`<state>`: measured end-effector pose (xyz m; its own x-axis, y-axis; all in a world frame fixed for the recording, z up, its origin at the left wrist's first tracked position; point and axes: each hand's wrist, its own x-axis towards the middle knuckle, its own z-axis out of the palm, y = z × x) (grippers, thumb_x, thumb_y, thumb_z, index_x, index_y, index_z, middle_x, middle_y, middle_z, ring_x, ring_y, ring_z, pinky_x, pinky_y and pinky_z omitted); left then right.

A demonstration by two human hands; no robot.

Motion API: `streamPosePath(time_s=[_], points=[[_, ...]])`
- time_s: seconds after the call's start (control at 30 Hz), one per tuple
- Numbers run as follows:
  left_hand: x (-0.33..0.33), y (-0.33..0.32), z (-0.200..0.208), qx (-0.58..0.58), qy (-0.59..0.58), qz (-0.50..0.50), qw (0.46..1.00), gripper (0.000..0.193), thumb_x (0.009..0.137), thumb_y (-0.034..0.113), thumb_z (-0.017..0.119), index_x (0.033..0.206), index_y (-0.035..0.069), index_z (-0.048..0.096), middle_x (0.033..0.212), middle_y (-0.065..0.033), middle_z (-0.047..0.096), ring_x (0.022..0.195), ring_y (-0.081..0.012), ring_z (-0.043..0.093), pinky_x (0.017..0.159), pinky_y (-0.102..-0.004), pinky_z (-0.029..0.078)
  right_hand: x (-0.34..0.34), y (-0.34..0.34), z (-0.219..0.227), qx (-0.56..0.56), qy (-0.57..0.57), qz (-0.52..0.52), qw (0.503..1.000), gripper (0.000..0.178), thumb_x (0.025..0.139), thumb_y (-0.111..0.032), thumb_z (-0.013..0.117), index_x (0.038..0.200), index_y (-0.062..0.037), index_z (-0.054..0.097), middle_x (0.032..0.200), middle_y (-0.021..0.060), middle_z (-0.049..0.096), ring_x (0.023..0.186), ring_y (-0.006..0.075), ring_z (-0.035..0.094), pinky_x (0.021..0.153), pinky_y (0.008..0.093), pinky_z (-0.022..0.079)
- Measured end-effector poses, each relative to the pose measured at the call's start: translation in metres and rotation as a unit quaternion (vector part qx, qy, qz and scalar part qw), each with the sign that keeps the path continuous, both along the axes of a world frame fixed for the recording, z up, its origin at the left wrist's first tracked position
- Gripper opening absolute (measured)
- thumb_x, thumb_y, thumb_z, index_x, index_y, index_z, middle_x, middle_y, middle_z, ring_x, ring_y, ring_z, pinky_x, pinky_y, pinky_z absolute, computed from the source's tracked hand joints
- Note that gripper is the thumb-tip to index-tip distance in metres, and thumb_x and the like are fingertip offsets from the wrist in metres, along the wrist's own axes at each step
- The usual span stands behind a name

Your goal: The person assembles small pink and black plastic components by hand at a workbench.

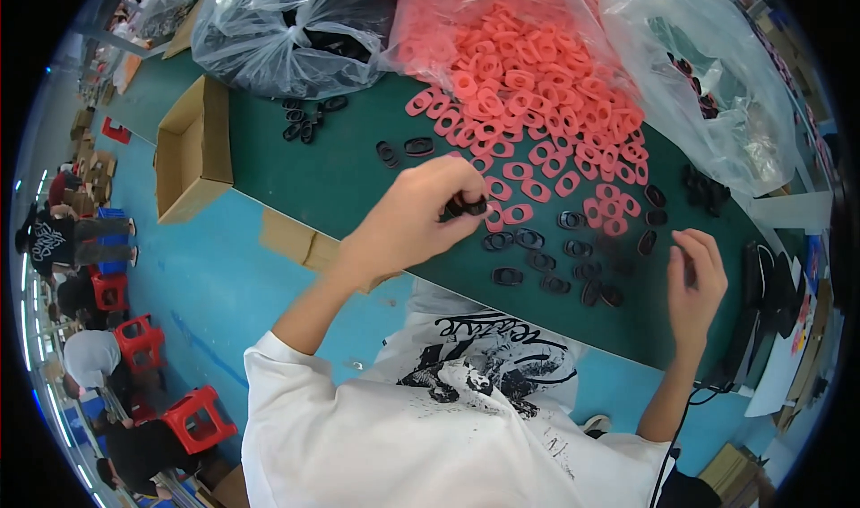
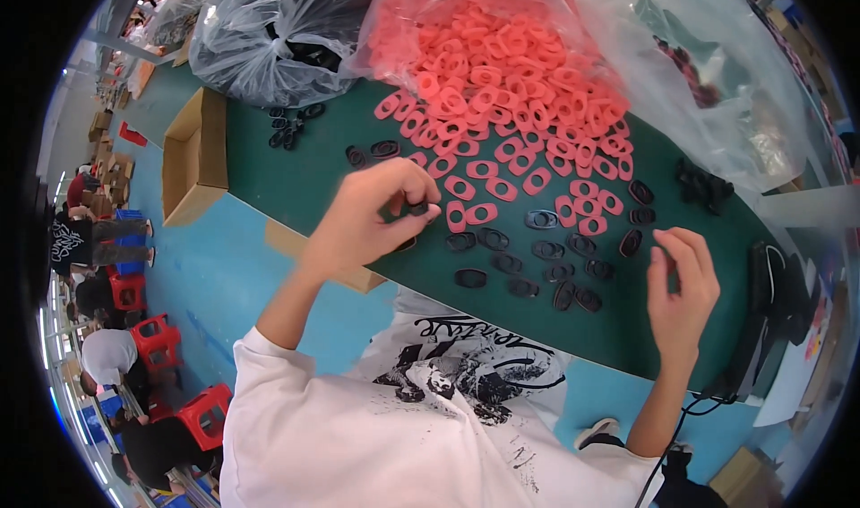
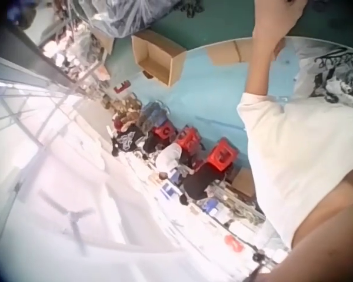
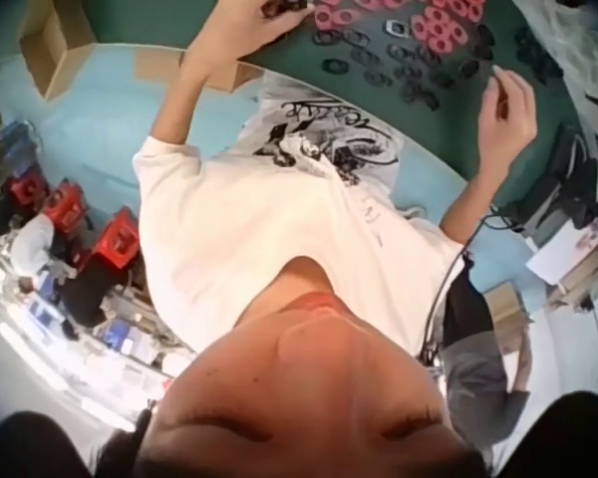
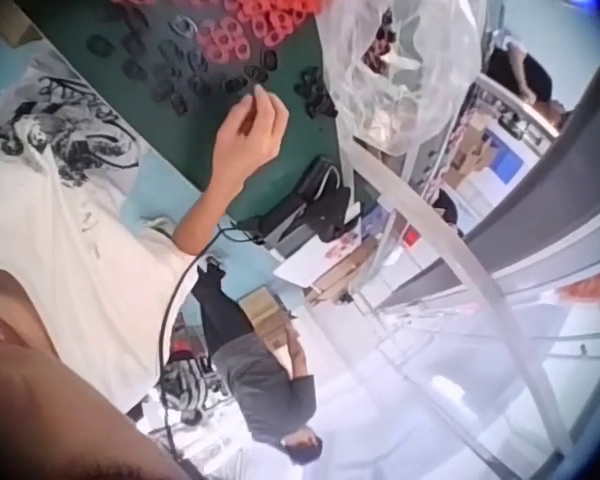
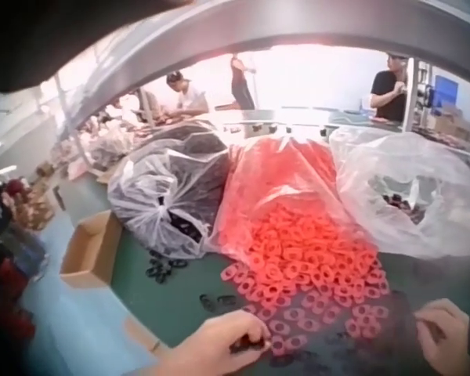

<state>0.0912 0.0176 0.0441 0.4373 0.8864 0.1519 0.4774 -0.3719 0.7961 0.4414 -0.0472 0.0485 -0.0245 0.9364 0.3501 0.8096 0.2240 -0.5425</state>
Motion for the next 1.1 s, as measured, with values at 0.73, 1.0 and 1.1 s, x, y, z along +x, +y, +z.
streamPosePath(time_s=[0.73,1.0,1.1], points=[[0.015,0.003,-0.006,0.207,0.241,-0.178,0.932,0.016,0.072,0.007,0.073,0.086,0.001,0.066,0.095,-0.0068,0.055,0.088,-0.0241,0.057,0.074,-0.036,0.051,0.1,0.016,-0.029,-0.024,-0.005,-0.123,0.992,0.023,0.086,0.001,0.067,0.109,-0.0014,0.066,0.107,0.0067,0.063,0.074,0.0112,0.056,0.066,0.0243,0.046],[0.018,0.005,-0.01,0.247,0.23,-0.178,0.924,0.019,0.068,0.006,0.072,0.083,-0.002,0.066,0.103,-0.0093,0.055,0.091,-0.0244,0.056,0.075,-0.0362,0.051,0.129,0.044,-0.053,-0.022,-0.004,-0.141,0.99,0.027,0.085,-0.002,0.07,0.111,-0.0007,0.066,0.088,0.0035,0.065,0.071,0.0084,0.055,0.066,0.0233,0.045],[0.019,0.004,-0.007,0.266,0.234,-0.183,0.917,0.018,0.067,0.007,0.073,0.081,-0.001,0.065,0.101,-0.0089,0.056,0.09,-0.0238,0.055,0.077,-0.0355,0.05,0.118,0.037,-0.047,-0.102,0.133,-0.161,0.973,0.025,0.086,-0.002,0.069,0.11,0.0007,0.066,0.082,-0.0002,0.064,0.073,0.0057,0.055,0.067,0.0212,0.045]])
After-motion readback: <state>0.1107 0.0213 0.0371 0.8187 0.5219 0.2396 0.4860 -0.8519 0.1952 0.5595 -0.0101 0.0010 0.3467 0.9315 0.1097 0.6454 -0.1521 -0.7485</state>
